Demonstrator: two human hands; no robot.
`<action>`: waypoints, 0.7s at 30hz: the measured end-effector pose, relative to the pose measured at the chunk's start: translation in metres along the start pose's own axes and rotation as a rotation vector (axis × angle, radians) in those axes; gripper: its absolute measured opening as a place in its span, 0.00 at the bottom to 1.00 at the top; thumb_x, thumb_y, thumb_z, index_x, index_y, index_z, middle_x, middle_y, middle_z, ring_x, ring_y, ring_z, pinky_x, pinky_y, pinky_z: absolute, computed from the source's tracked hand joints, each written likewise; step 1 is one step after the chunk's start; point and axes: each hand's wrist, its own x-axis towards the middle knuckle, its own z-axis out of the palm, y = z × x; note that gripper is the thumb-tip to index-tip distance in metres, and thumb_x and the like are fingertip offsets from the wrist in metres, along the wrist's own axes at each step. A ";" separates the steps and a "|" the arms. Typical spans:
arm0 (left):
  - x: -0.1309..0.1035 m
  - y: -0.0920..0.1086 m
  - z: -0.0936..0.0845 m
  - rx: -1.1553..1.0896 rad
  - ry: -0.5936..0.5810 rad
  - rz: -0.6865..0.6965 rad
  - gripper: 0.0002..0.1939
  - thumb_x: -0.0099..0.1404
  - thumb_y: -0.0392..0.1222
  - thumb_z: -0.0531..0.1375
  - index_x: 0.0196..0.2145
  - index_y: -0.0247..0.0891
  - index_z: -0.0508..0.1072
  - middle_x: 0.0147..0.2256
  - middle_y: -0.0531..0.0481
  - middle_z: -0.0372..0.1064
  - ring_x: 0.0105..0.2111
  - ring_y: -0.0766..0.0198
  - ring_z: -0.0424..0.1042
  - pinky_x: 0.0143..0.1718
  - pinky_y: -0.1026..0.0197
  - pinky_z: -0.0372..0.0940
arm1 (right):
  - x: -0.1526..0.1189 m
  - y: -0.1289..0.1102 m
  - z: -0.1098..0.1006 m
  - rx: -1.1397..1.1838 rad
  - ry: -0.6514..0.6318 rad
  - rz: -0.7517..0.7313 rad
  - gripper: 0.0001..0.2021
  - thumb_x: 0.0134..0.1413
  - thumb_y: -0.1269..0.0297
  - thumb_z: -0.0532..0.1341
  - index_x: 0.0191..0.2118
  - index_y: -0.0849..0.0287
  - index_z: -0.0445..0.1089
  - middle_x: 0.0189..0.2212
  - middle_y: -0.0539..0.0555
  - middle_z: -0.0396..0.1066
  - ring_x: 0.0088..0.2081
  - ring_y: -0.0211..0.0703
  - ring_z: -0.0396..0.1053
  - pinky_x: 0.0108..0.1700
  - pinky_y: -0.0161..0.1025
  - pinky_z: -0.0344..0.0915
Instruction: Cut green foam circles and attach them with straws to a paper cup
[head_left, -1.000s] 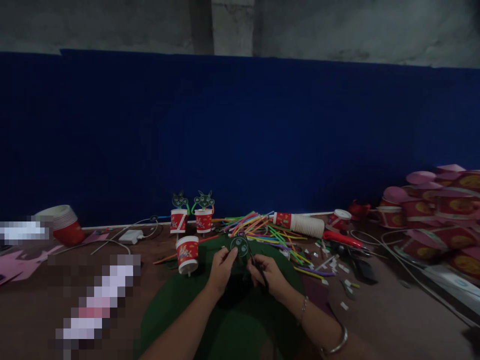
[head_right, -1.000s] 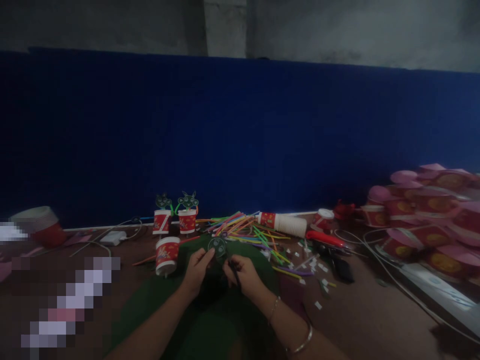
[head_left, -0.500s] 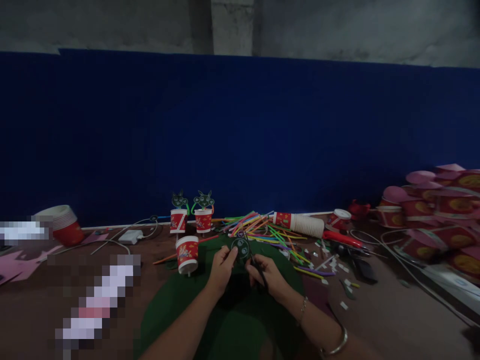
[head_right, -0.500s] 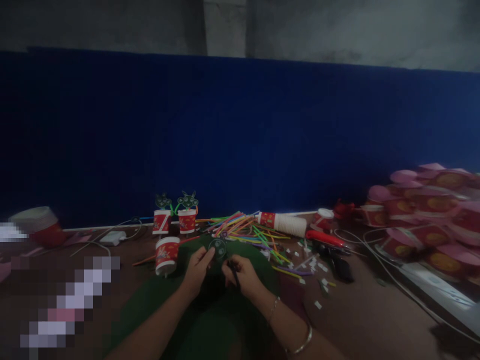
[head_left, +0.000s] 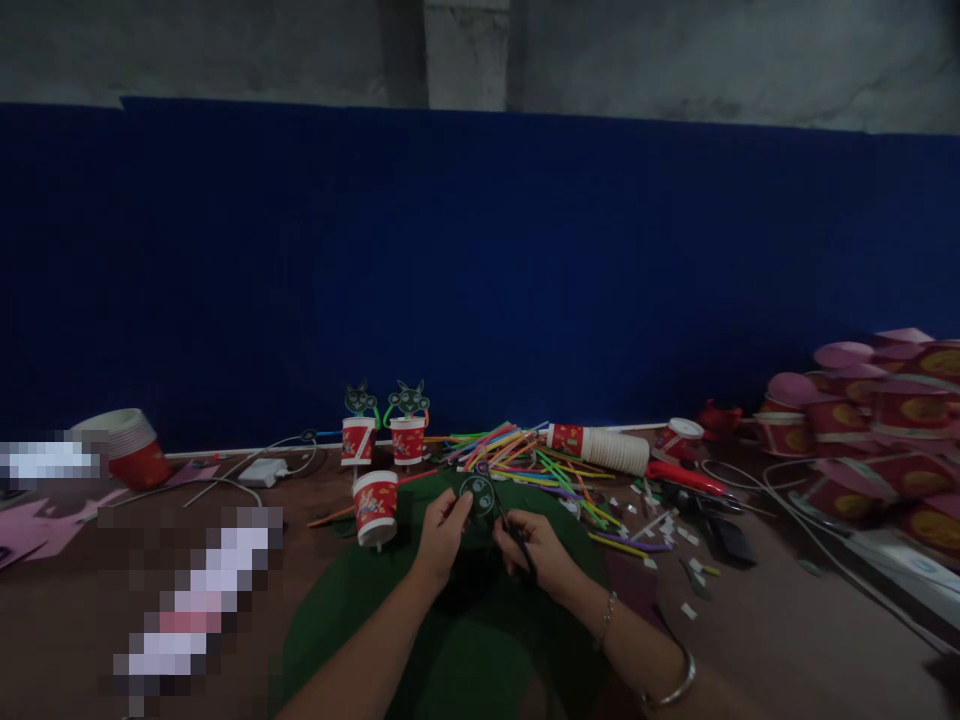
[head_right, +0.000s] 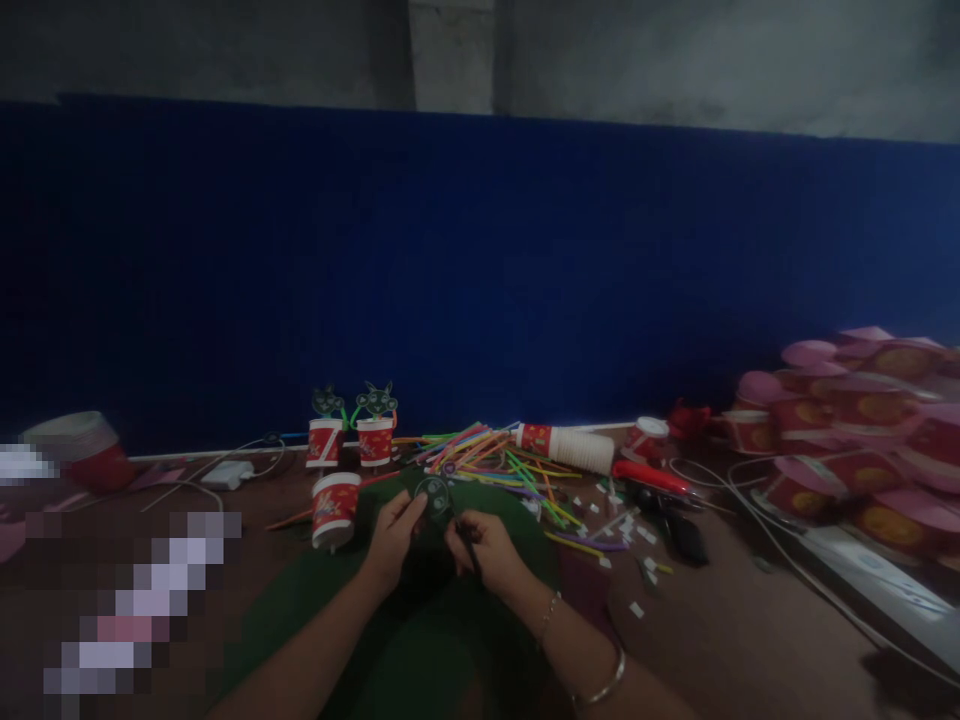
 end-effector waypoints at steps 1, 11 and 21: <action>0.000 0.000 0.000 -0.017 0.007 -0.010 0.17 0.53 0.51 0.59 0.19 0.36 0.61 0.15 0.60 0.52 0.17 0.73 0.50 0.18 0.68 0.45 | 0.000 0.000 0.000 -0.002 -0.001 0.008 0.13 0.45 0.54 0.60 0.24 0.60 0.62 0.11 0.43 0.57 0.13 0.31 0.55 0.16 0.29 0.52; 0.001 -0.002 -0.001 -0.008 0.011 0.026 0.18 0.53 0.52 0.60 0.19 0.35 0.62 0.16 0.59 0.52 0.17 0.73 0.51 0.18 0.69 0.46 | -0.001 -0.001 -0.001 0.006 -0.029 -0.010 0.13 0.45 0.55 0.60 0.26 0.61 0.64 0.12 0.44 0.60 0.15 0.32 0.58 0.19 0.30 0.54; 0.002 -0.004 -0.002 0.026 0.000 0.042 0.18 0.53 0.51 0.59 0.18 0.36 0.61 0.16 0.59 0.51 0.18 0.73 0.51 0.18 0.69 0.47 | 0.000 0.000 0.000 -0.004 -0.009 -0.008 0.13 0.45 0.56 0.60 0.24 0.60 0.62 0.12 0.44 0.59 0.14 0.30 0.55 0.17 0.28 0.51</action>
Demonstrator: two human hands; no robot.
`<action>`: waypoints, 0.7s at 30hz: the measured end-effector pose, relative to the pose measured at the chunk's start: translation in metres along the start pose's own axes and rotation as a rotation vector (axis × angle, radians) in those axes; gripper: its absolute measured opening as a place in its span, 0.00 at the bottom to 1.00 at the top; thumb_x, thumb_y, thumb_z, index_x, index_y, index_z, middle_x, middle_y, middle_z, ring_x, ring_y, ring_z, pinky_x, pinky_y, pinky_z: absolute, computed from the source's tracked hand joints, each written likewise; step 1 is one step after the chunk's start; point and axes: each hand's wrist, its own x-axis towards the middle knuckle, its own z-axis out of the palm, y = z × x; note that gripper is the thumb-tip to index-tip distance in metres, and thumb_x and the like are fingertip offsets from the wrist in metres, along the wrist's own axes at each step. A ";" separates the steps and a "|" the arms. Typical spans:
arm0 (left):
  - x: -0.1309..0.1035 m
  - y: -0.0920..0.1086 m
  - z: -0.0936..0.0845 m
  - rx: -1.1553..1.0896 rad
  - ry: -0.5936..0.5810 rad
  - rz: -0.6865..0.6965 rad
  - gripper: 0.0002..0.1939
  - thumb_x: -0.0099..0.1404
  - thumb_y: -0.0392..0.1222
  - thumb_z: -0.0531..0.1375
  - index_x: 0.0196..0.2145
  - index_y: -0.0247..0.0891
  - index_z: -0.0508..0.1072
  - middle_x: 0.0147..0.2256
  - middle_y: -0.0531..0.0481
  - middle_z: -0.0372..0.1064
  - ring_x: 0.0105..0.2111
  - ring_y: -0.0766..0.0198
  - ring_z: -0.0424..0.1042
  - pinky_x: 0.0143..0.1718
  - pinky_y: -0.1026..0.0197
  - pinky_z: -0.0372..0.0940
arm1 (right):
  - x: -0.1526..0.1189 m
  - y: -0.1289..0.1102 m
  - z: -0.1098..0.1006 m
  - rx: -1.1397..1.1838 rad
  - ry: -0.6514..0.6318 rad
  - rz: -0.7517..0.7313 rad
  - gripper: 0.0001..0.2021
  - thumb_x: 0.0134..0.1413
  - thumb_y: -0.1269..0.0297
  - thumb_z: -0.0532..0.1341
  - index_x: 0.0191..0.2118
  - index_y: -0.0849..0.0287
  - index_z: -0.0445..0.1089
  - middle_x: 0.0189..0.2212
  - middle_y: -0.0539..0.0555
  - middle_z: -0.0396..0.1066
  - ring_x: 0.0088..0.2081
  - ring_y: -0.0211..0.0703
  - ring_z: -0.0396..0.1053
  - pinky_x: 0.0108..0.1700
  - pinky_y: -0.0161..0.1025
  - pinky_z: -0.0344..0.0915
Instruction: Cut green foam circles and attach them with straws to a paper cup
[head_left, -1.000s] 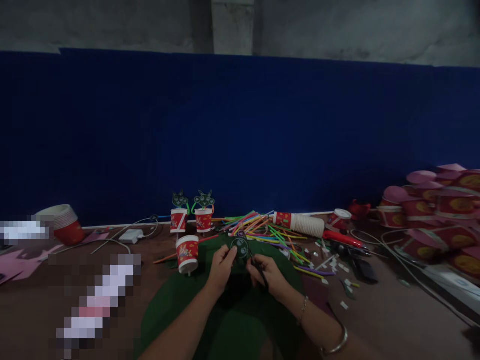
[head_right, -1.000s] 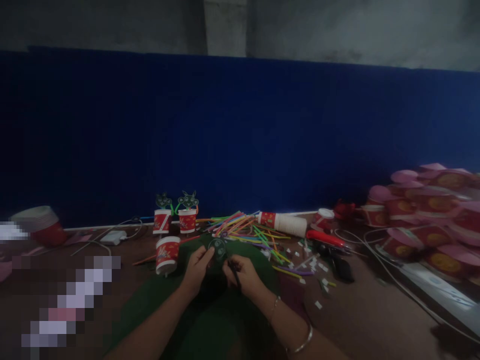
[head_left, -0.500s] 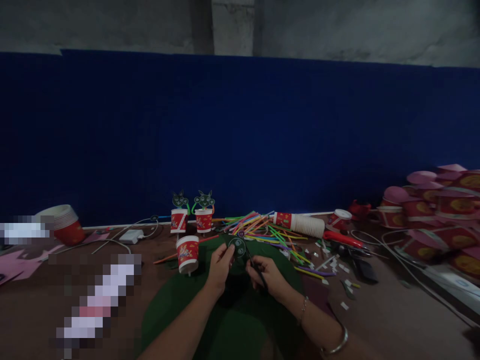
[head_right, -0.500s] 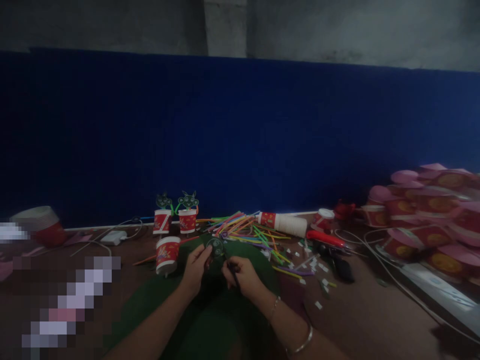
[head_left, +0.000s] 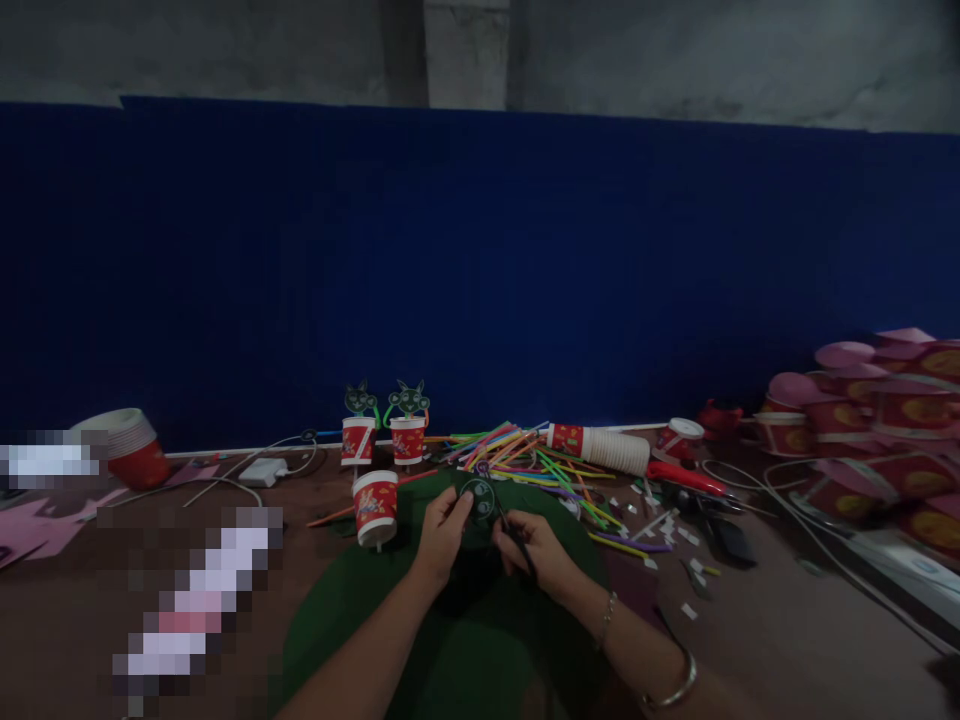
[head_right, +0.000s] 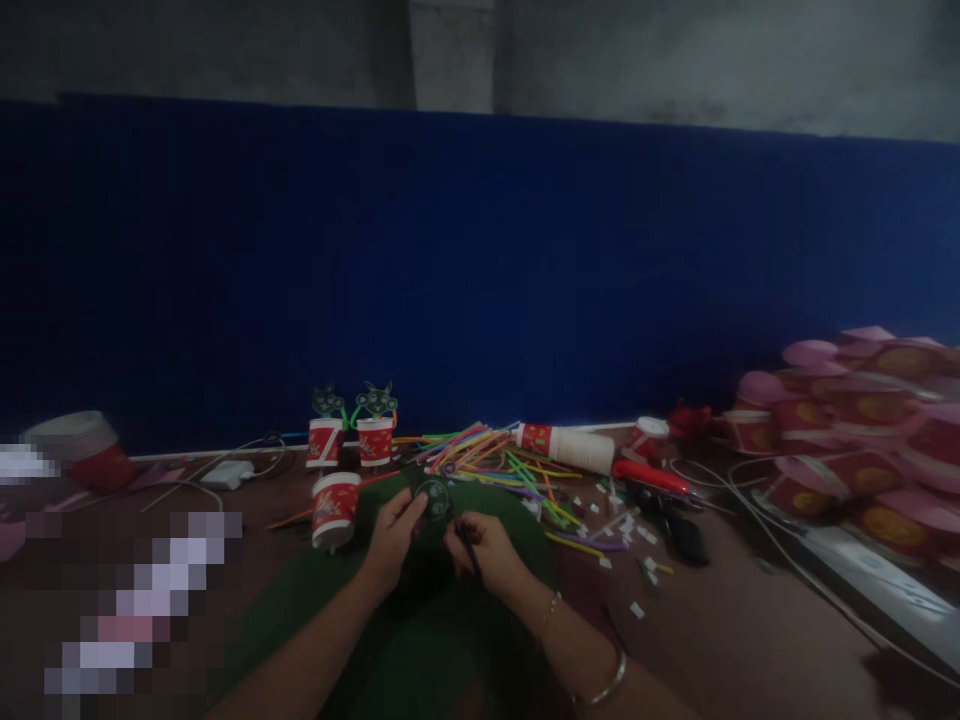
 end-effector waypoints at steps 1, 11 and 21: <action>0.000 0.000 0.000 -0.008 0.000 -0.002 0.18 0.53 0.52 0.60 0.18 0.36 0.61 0.15 0.59 0.51 0.17 0.73 0.51 0.18 0.69 0.47 | 0.000 0.000 0.000 -0.008 0.002 0.007 0.12 0.45 0.56 0.60 0.24 0.60 0.62 0.11 0.43 0.59 0.14 0.30 0.55 0.17 0.28 0.51; -0.002 0.005 0.002 -0.088 0.008 -0.066 0.17 0.51 0.52 0.62 0.22 0.34 0.66 0.17 0.58 0.56 0.18 0.73 0.54 0.18 0.69 0.49 | 0.000 -0.002 0.001 -0.011 0.006 0.041 0.11 0.45 0.57 0.59 0.24 0.60 0.62 0.11 0.43 0.58 0.14 0.30 0.55 0.17 0.29 0.52; -0.005 0.011 0.007 -0.056 -0.041 -0.179 0.14 0.51 0.49 0.61 0.23 0.34 0.68 0.15 0.55 0.65 0.14 0.73 0.56 0.15 0.70 0.49 | 0.000 0.000 0.000 0.003 -0.003 0.013 0.14 0.45 0.53 0.60 0.26 0.60 0.63 0.12 0.44 0.59 0.15 0.31 0.57 0.18 0.30 0.53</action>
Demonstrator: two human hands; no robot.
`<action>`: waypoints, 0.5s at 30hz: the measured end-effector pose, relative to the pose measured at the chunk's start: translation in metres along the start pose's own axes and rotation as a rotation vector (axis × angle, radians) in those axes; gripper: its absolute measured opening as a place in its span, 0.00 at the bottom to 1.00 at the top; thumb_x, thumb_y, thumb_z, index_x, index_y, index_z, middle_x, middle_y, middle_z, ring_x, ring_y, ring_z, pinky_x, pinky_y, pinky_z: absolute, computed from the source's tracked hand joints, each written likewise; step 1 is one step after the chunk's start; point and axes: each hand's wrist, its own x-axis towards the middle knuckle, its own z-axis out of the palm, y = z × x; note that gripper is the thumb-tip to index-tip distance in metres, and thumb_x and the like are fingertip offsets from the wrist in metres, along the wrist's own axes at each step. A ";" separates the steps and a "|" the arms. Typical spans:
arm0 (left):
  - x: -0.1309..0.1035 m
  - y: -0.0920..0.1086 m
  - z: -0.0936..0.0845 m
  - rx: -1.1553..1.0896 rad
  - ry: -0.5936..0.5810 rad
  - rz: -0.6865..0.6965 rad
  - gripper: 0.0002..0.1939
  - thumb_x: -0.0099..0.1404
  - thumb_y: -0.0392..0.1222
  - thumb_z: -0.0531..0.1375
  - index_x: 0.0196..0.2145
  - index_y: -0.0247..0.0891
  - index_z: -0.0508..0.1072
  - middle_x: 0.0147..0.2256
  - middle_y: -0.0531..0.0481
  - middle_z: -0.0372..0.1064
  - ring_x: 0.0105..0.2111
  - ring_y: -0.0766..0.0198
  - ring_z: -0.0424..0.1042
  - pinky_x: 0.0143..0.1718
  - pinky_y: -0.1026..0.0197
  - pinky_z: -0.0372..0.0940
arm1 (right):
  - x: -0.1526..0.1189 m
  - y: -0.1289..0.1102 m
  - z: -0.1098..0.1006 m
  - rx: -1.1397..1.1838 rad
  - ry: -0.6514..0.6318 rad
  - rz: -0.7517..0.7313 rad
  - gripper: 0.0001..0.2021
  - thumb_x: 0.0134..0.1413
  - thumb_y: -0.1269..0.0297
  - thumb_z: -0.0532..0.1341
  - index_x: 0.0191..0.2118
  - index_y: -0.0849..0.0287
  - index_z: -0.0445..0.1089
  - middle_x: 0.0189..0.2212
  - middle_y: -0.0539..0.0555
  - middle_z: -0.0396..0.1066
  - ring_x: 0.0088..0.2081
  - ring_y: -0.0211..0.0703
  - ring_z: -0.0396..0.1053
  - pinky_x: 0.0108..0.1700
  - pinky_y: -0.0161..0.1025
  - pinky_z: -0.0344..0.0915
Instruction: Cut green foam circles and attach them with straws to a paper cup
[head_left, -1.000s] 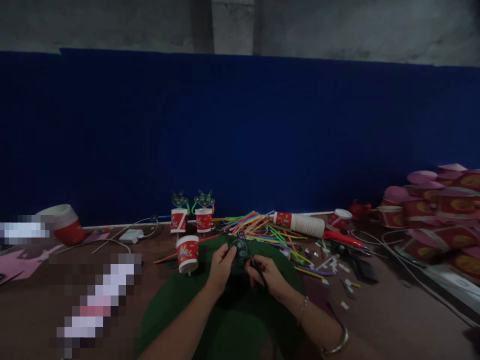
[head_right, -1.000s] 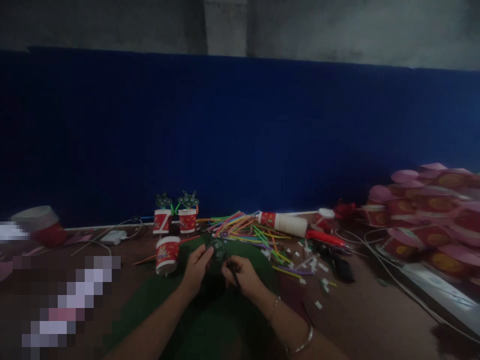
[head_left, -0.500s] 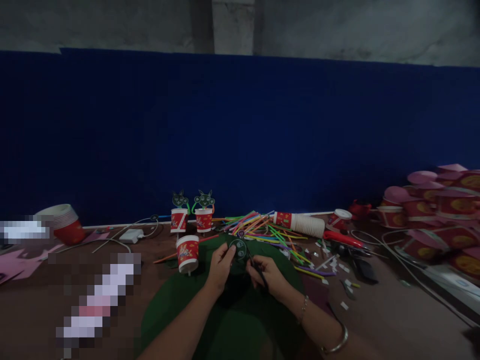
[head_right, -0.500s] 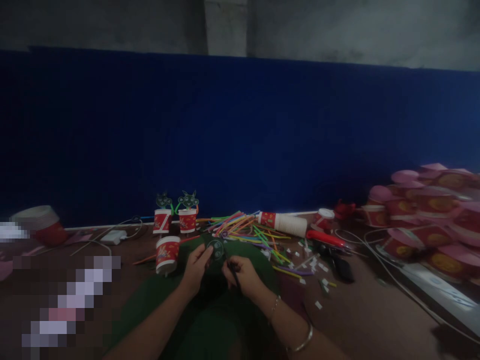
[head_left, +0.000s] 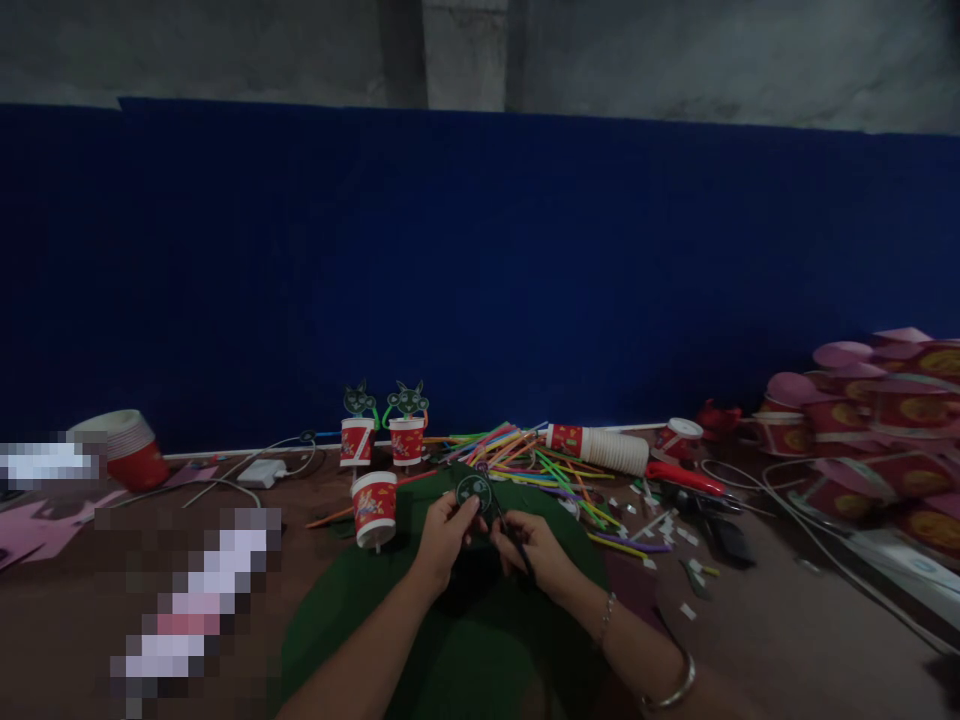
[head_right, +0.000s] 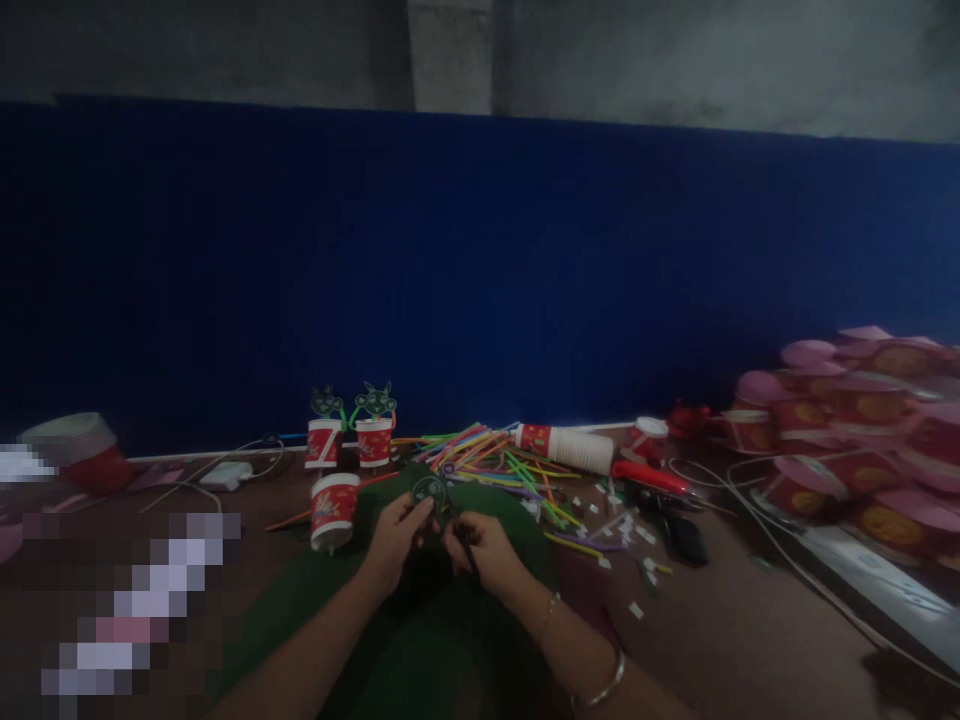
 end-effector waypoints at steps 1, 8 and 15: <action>0.000 0.000 0.000 0.005 -0.001 0.002 0.13 0.51 0.48 0.61 0.23 0.34 0.68 0.15 0.55 0.65 0.14 0.73 0.56 0.15 0.70 0.49 | 0.000 0.000 0.000 0.008 -0.008 -0.005 0.14 0.44 0.53 0.60 0.26 0.60 0.63 0.12 0.44 0.59 0.15 0.32 0.57 0.19 0.30 0.53; -0.001 0.002 -0.001 0.023 -0.046 0.022 0.11 0.51 0.46 0.61 0.23 0.35 0.68 0.14 0.55 0.64 0.14 0.73 0.57 0.15 0.70 0.49 | 0.000 0.000 0.000 0.019 -0.019 -0.033 0.16 0.45 0.50 0.60 0.27 0.61 0.64 0.14 0.45 0.61 0.16 0.32 0.57 0.20 0.30 0.54; 0.001 0.001 -0.002 0.035 -0.053 0.018 0.11 0.52 0.46 0.60 0.23 0.34 0.68 0.14 0.55 0.64 0.14 0.73 0.57 0.15 0.70 0.50 | 0.001 0.000 0.000 -0.024 0.012 -0.038 0.14 0.46 0.53 0.60 0.26 0.61 0.63 0.13 0.44 0.58 0.16 0.30 0.55 0.19 0.29 0.51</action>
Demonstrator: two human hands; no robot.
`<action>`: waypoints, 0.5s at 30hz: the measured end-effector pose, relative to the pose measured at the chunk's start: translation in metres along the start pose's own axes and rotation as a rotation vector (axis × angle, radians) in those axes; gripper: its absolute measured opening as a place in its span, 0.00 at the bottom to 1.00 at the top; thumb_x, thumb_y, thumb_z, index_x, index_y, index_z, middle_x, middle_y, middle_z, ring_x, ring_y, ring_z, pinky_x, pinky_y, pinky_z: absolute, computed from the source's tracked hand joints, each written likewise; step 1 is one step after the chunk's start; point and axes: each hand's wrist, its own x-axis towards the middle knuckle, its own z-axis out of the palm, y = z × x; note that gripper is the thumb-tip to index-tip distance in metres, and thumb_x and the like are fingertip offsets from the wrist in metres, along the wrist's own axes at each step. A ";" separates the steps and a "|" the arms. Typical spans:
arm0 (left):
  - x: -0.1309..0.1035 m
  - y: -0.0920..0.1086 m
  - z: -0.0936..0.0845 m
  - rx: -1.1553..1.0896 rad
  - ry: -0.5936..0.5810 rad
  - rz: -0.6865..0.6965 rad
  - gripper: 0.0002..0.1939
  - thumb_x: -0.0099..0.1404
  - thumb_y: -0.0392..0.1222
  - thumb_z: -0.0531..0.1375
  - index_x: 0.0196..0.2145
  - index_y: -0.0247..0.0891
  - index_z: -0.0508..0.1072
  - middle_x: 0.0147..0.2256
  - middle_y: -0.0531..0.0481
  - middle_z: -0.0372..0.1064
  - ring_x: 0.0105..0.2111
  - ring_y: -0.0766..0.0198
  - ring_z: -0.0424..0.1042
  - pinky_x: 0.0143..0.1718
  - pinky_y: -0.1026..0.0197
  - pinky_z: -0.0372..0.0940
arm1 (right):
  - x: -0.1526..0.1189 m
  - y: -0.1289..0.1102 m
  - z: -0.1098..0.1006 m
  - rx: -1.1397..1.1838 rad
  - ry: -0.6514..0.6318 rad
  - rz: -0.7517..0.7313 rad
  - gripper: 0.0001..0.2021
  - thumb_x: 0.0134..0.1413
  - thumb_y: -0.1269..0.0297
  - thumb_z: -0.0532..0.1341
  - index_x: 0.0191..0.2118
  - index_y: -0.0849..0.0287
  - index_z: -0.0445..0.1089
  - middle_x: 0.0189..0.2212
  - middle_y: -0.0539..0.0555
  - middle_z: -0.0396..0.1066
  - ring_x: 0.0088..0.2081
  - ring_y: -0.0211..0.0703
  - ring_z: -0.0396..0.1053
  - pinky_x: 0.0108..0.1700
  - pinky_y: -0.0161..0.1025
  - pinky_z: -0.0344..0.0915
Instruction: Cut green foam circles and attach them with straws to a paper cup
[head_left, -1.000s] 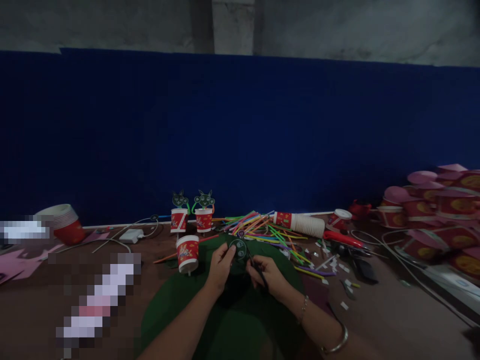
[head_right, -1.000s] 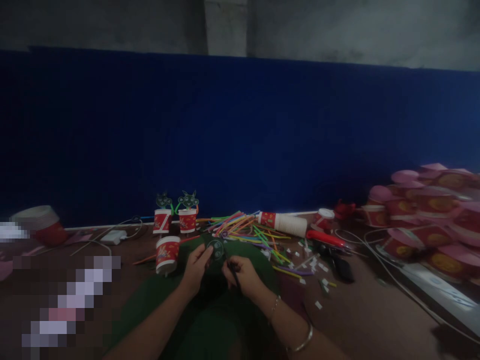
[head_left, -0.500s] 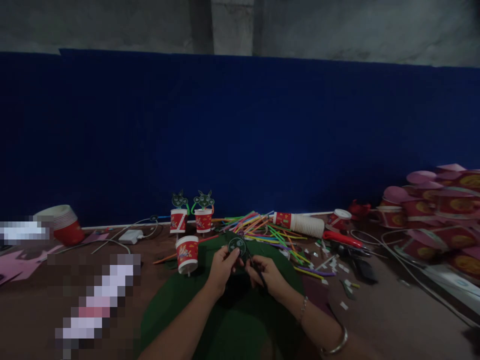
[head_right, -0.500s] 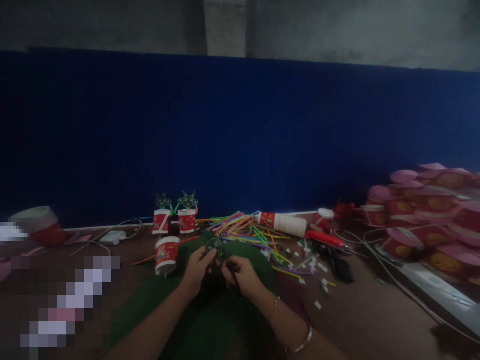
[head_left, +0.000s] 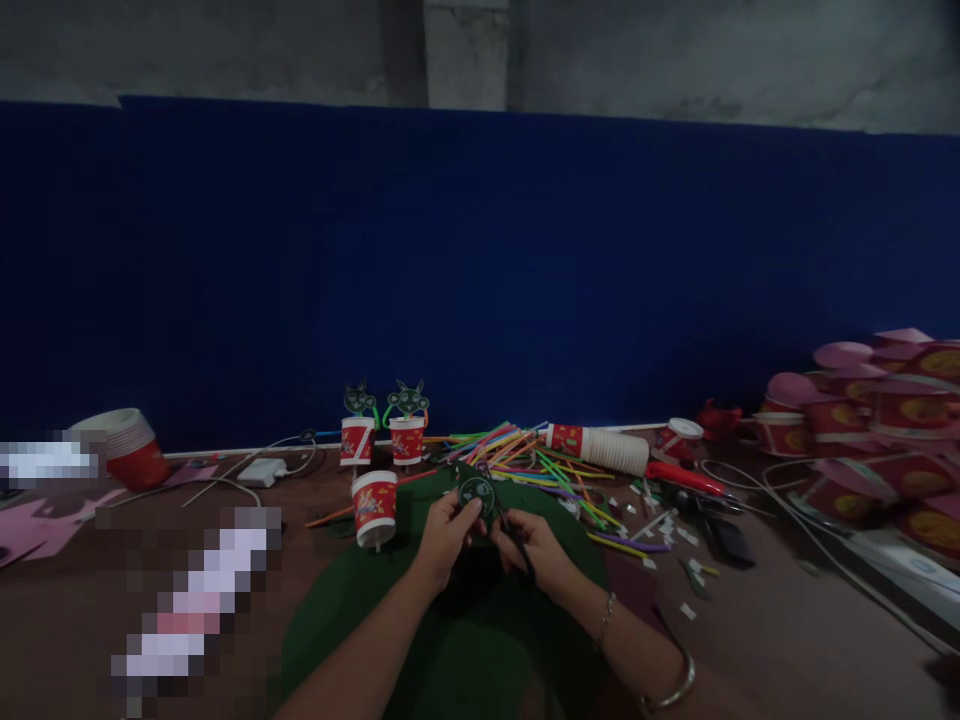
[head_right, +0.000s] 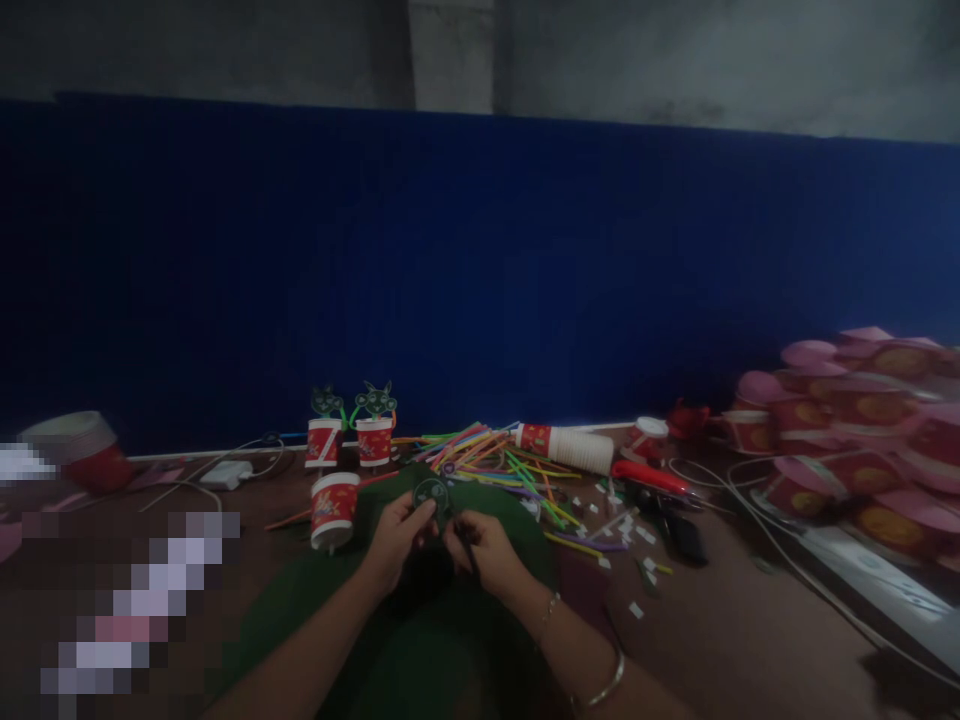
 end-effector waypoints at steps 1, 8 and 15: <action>0.000 0.000 0.000 -0.005 0.000 0.000 0.11 0.52 0.46 0.61 0.23 0.34 0.68 0.15 0.55 0.64 0.15 0.73 0.57 0.15 0.70 0.50 | 0.000 -0.001 0.000 -0.004 0.001 0.006 0.14 0.46 0.54 0.60 0.26 0.61 0.63 0.13 0.44 0.58 0.16 0.30 0.55 0.19 0.29 0.51; -0.001 0.000 0.000 -0.019 0.022 0.000 0.12 0.51 0.47 0.62 0.23 0.35 0.69 0.14 0.55 0.64 0.14 0.73 0.56 0.15 0.70 0.48 | 0.000 -0.003 0.001 0.015 0.014 0.031 0.13 0.44 0.55 0.60 0.24 0.60 0.62 0.12 0.43 0.57 0.15 0.30 0.54 0.17 0.29 0.50; 0.001 -0.003 -0.002 -0.054 0.073 -0.011 0.15 0.50 0.51 0.62 0.23 0.35 0.68 0.13 0.57 0.61 0.14 0.73 0.56 0.15 0.71 0.46 | -0.001 -0.003 0.001 0.022 0.005 0.051 0.13 0.44 0.55 0.60 0.25 0.60 0.63 0.12 0.43 0.57 0.15 0.30 0.55 0.18 0.29 0.52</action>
